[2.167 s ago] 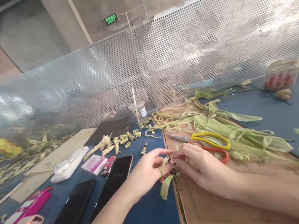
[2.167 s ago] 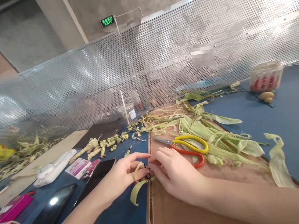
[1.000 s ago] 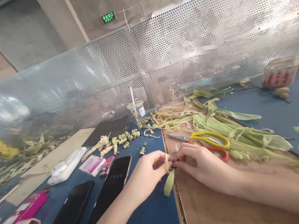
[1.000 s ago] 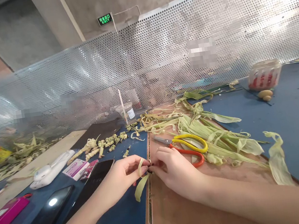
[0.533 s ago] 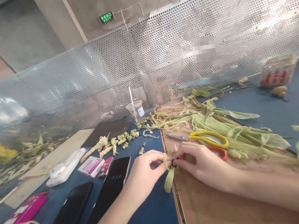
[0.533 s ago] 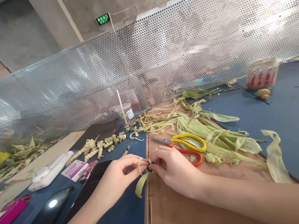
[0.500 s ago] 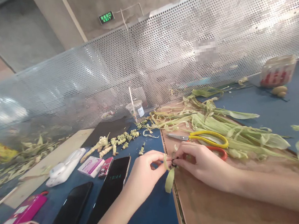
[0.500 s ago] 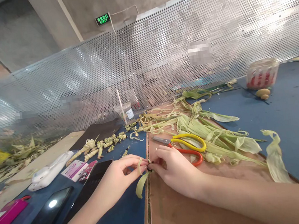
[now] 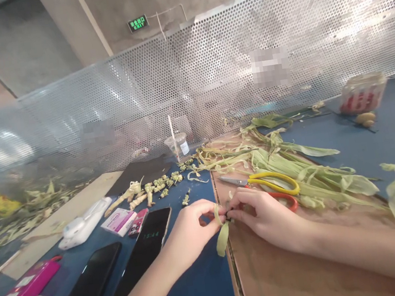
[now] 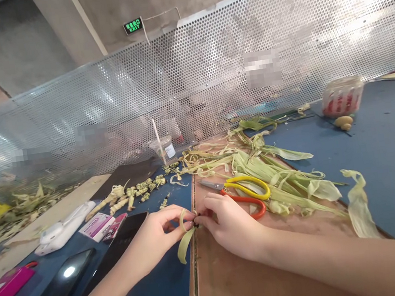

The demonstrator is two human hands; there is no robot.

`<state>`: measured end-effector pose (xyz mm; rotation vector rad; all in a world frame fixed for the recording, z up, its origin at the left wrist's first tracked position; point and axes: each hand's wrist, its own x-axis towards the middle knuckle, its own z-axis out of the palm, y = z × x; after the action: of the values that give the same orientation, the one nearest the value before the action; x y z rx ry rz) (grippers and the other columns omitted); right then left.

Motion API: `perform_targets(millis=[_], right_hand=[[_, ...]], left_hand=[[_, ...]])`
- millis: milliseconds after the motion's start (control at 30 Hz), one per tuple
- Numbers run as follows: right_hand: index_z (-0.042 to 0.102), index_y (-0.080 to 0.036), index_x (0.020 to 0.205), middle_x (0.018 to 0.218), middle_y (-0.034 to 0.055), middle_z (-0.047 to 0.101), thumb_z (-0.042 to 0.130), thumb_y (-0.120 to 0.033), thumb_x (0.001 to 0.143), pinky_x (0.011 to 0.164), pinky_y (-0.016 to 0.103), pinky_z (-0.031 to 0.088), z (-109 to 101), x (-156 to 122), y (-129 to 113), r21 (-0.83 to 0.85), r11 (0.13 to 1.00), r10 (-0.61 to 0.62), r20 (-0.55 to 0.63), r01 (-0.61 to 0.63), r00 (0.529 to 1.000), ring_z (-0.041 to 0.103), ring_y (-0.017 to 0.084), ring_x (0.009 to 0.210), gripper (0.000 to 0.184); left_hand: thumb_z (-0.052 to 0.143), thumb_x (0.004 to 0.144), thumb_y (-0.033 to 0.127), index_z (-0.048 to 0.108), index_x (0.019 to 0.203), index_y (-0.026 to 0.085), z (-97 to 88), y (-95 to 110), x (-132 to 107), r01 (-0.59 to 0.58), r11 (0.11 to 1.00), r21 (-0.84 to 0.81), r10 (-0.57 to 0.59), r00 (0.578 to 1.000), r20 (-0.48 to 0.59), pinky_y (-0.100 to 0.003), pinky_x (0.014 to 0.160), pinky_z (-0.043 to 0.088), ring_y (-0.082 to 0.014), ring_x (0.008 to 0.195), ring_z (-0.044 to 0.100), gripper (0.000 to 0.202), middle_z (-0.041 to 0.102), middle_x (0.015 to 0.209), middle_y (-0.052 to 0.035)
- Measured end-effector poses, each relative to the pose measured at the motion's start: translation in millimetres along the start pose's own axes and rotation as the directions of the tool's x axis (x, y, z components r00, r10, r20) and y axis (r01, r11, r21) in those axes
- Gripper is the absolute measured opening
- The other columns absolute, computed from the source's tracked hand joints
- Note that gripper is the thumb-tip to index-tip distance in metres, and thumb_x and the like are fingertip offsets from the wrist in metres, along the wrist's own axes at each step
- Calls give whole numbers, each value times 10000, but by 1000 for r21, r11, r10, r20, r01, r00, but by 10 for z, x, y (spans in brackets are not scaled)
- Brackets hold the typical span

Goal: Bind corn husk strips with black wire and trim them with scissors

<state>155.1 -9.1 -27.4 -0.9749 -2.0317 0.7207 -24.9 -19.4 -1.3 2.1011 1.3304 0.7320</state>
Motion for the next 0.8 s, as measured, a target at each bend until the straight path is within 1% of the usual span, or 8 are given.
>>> perform_targets(millis=[100, 200, 267, 333, 433, 533, 633, 800], right_hand=[[590, -193, 770, 778, -4, 580, 509, -185, 831, 699, 268, 400, 0, 3, 13, -10, 1000, -12, -4, 12, 1000, 521, 133, 758, 102], [586, -191, 758, 764, -6, 572, 514, -184, 824, 669, 262, 395, -9, 3, 12, -26, 1000, -17, -2, 17, 1000, 506, 127, 716, 98], [574, -184, 733, 743, -5, 571, 515, -173, 816, 649, 258, 389, -18, 1, 1, -43, 999, -15, -2, 15, 1000, 496, 126, 693, 101], [561, -176, 714, 733, 1, 574, 508, -159, 806, 631, 257, 383, -23, 0, -12, -70, 997, -13, -5, 12, 1000, 490, 127, 678, 108], [568, -174, 720, 717, 5, 573, 496, -143, 788, 606, 254, 378, -17, -3, -11, -92, 996, -24, -2, 23, 1000, 489, 127, 655, 103], [586, -182, 747, 683, -7, 557, 513, -146, 769, 585, 244, 375, -1, -6, 20, -68, 997, -29, 2, 29, 1000, 491, 125, 641, 84], [585, -185, 753, 682, -13, 555, 521, -158, 768, 582, 240, 376, 10, -4, 55, -40, 999, -30, 9, 30, 1000, 489, 121, 638, 71], [567, -184, 735, 674, -19, 554, 533, -195, 776, 584, 243, 375, 18, 9, 77, -23, 1000, -18, 8, 19, 1000, 484, 117, 627, 54]], left_hand=[[513, 789, 231, 625, 738, 182, 2, -6, 0, -2, 1000, 14, 2, 1000, 1, -226, 659, 402, -132, 715, 531, 133, 605, 794, 10], [527, 776, 245, 609, 713, 176, -1, -11, 3, 25, 1000, 0, -25, 1000, 12, -233, 646, 403, -132, 679, 517, 124, 600, 753, 16], [533, 779, 280, 625, 773, 176, -9, -12, 5, 65, 997, -43, -63, 997, 36, -245, 673, 416, -144, 707, 541, 139, 630, 791, 7], [542, 780, 337, 637, 841, 170, -17, -11, 10, 112, 989, -95, -106, 992, 68, -264, 706, 427, -168, 757, 569, 202, 658, 834, -13], [565, 763, 392, 642, 859, 155, -23, -12, 20, 148, 978, -150, -135, 986, 95, -279, 727, 430, -195, 808, 580, 267, 670, 853, -37], [560, 773, 361, 639, 848, 152, -23, -10, 26, 149, 975, -163, -132, 985, 109, -262, 706, 415, -173, 775, 561, 236, 655, 827, -26], [542, 787, 336, 625, 789, 153, -24, -7, 22, 150, 973, -178, -130, 984, 119, -231, 642, 387, -138, 710, 513, 201, 609, 763, 0], [526, 794, 352, 574, 729, 149, -23, -16, 16, 167, 963, -211, -138, 979, 147, -212, 577, 347, -108, 632, 423, 219, 511, 679, 32]])
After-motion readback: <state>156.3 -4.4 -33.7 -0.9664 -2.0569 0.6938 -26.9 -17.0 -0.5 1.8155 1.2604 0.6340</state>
